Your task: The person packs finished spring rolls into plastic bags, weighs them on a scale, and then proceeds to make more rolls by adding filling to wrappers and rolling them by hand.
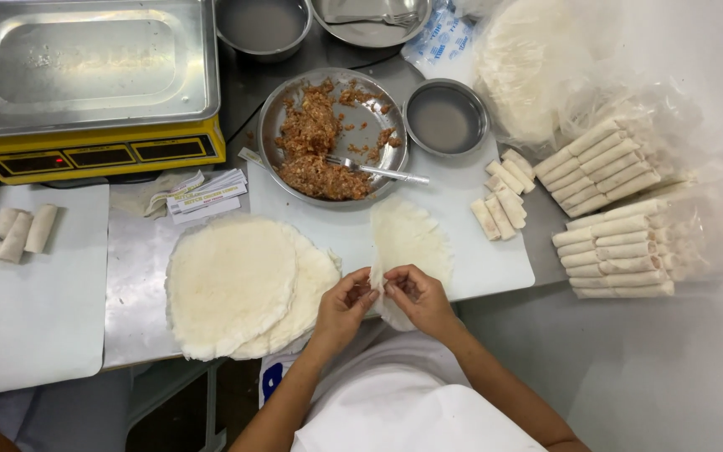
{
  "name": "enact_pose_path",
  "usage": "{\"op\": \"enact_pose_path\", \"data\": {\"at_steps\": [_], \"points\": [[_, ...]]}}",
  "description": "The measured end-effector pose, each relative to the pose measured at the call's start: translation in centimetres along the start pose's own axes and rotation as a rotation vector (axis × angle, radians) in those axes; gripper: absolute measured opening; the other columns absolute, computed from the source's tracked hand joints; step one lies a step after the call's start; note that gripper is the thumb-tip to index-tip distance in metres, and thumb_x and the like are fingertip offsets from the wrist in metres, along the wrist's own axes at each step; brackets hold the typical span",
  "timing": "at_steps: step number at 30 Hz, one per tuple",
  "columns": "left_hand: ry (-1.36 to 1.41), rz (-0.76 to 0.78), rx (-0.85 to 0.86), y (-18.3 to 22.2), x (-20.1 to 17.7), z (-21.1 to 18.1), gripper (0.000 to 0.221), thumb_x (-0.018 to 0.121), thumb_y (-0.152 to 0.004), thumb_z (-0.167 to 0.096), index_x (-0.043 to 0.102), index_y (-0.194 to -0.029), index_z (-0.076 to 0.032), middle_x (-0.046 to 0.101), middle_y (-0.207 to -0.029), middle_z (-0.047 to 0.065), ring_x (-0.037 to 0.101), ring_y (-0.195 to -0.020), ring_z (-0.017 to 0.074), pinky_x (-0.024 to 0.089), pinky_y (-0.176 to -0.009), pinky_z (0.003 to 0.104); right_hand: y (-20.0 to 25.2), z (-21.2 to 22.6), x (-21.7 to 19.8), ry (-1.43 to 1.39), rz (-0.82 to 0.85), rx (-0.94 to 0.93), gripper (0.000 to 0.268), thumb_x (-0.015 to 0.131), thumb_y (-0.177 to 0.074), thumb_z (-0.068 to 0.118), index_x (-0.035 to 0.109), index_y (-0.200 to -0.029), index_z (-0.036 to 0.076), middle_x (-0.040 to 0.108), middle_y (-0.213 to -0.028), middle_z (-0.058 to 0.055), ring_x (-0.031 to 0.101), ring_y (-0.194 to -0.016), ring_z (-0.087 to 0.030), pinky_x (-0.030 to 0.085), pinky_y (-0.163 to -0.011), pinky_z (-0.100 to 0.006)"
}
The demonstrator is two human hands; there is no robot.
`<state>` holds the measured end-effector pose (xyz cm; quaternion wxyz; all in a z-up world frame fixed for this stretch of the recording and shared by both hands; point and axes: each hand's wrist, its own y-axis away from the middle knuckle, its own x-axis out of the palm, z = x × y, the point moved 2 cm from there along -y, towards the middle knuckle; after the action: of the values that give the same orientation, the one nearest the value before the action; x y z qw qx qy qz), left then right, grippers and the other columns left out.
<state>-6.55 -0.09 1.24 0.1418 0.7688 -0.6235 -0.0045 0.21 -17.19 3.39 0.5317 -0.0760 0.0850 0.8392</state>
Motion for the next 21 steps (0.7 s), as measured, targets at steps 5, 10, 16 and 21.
{"op": "enact_pose_path", "data": {"at_steps": [5, 10, 16, 21], "points": [[0.018, 0.011, -0.008, -0.3, 0.3, 0.4, 0.046, 0.079, -0.087, -0.002, 0.069, -0.132, -0.006, 0.070, -0.102, 0.003, 0.069, -0.092, 0.0102, 0.063, -0.083, 0.025, 0.6, 0.7, -0.6, 0.030, 0.001, 0.003, 0.031, 0.083, -0.084, 0.005, 0.069, -0.111, 0.003, 0.073, -0.086, -0.007, 0.072, -0.078, -0.015, 0.060, -0.073, -0.029], [-0.109, -0.050, 0.033, -0.9, -0.4, -0.3, 0.040, 0.073, -0.092, -0.004, 0.069, -0.132, -0.006, 0.071, -0.103, 0.006, 0.070, -0.093, 0.0133, 0.064, -0.079, 0.027, -0.3, -1.2, -2.3, 0.003, -0.117, -0.006, 0.016, 0.075, -0.091, 0.001, 0.071, -0.106, 0.002, 0.074, -0.078, -0.009, 0.072, -0.074, -0.015, 0.059, -0.071, -0.027], [0.049, 0.001, 0.034, -1.1, 1.1, 0.1, 0.048, 0.076, -0.087, 0.003, 0.067, -0.134, -0.006, 0.068, -0.105, 0.000, 0.068, -0.096, 0.0086, 0.063, -0.081, 0.022, -0.4, 1.5, -1.1, 0.040, -0.024, 0.006, 0.025, 0.078, -0.087, 0.000, 0.070, -0.111, 0.003, 0.075, -0.087, -0.008, 0.072, -0.081, -0.015, 0.061, -0.076, -0.031], [-0.100, -0.073, 0.029, -1.2, -0.2, 0.5, 0.044, 0.073, -0.088, 0.001, 0.070, -0.130, -0.008, 0.067, -0.101, 0.002, 0.068, -0.094, 0.0098, 0.063, -0.080, 0.022, -0.7, -0.2, -2.0, -0.056, -0.117, 0.016, 0.018, 0.079, -0.088, 0.003, 0.070, -0.103, 0.002, 0.072, -0.080, -0.007, 0.069, -0.075, -0.012, 0.058, -0.070, -0.027]]}}
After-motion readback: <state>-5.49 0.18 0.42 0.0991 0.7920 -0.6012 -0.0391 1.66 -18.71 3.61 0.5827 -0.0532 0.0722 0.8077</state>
